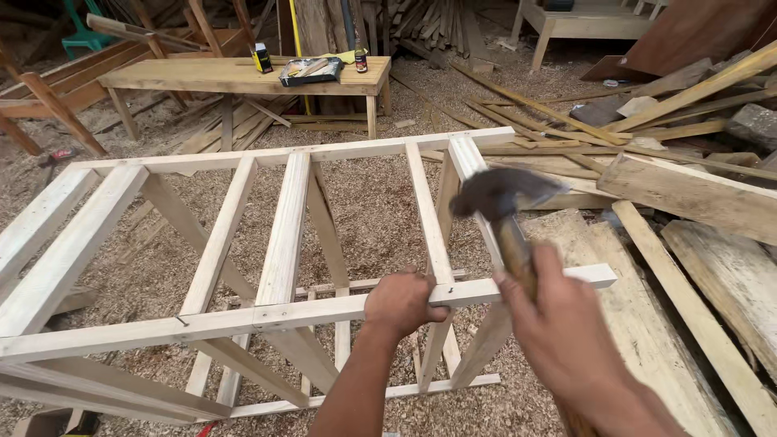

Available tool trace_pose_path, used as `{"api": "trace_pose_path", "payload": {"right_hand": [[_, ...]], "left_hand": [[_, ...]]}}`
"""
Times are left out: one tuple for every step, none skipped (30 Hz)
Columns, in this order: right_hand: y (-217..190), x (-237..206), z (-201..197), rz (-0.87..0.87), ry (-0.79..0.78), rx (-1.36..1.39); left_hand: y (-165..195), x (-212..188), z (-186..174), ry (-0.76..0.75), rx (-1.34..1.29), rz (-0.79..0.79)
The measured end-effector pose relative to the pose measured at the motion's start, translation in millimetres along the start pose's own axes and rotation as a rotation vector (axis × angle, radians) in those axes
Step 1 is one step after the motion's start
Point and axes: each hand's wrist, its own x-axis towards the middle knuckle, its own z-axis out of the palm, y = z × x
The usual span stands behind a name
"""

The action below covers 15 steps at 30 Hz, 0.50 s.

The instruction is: The person hammers nails into a light-colored wooden frame using a claw hammer. They hold each nail with the left hand and strike with the right, working along the top edge of the frame in a workshop setting.

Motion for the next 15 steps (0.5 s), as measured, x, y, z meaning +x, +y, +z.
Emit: {"api": "trace_pose_path", "payload": {"right_hand": [[-5.8, -4.1, -5.7, -0.103, 0.103, -0.031], [-8.6, -8.3, -7.0, -0.051, 0.125, 0.001], [-9.3, -11.0, -3.4, 0.001, 0.145, 0.033], [-5.8, -13.9, 1.9, 0.054, 0.163, 0.065], [-0.5, -14.5, 14.0, 0.06, 0.051, 0.009], [6.4, -13.9, 26.2, 0.066, -0.06, -0.051], [15.6, -12.7, 36.3, -0.057, -0.06, -0.073], [23.0, -10.2, 42.9, -0.17, -0.058, -0.095], [29.6, -6.5, 45.1, -0.288, -0.029, -0.13], [31.5, -0.3, 43.4, -0.222, -0.041, -0.125], [32.0, 1.5, 38.5, -0.115, -0.095, -0.106], [30.2, 1.6, 28.7, 0.001, -0.148, -0.11], [25.0, 1.8, 16.4, -0.013, -0.103, -0.102], [16.9, 2.0, 5.9, -0.026, -0.048, -0.069], [9.5, -1.5, -1.7, -0.028, 0.003, -0.035]], "left_hand": [[-0.7, -0.1, 0.7, 0.001, -0.002, -0.004], [-0.6, -0.2, 1.0, 0.002, -0.003, -0.011], [-0.2, 0.2, 0.2, 0.004, -0.002, 0.003], [0.8, 0.2, -1.3, 0.005, 0.0, 0.016], [2.6, 0.5, -3.5, 0.006, 0.001, 0.029], [4.8, -0.5, -6.1, -0.012, 0.001, 0.004], [7.3, -0.5, -9.0, -0.026, 0.008, -0.017], [9.3, -2.4, -12.3, -0.047, 0.011, -0.033], [12.3, -2.3, -14.3, -0.018, -0.008, -0.011], [12.9, -1.9, -17.9, 0.019, -0.014, -0.013], [13.0, -6.7, -17.9, -0.003, -0.025, -0.024], [13.3, -8.9, -18.3, -0.067, -0.036, -0.039], [12.2, -8.0, -18.5, -0.092, -0.047, -0.056], [9.6, -6.6, -19.3, -0.118, -0.034, -0.064], [7.4, -6.0, -18.7, -0.131, -0.022, -0.06]]}}
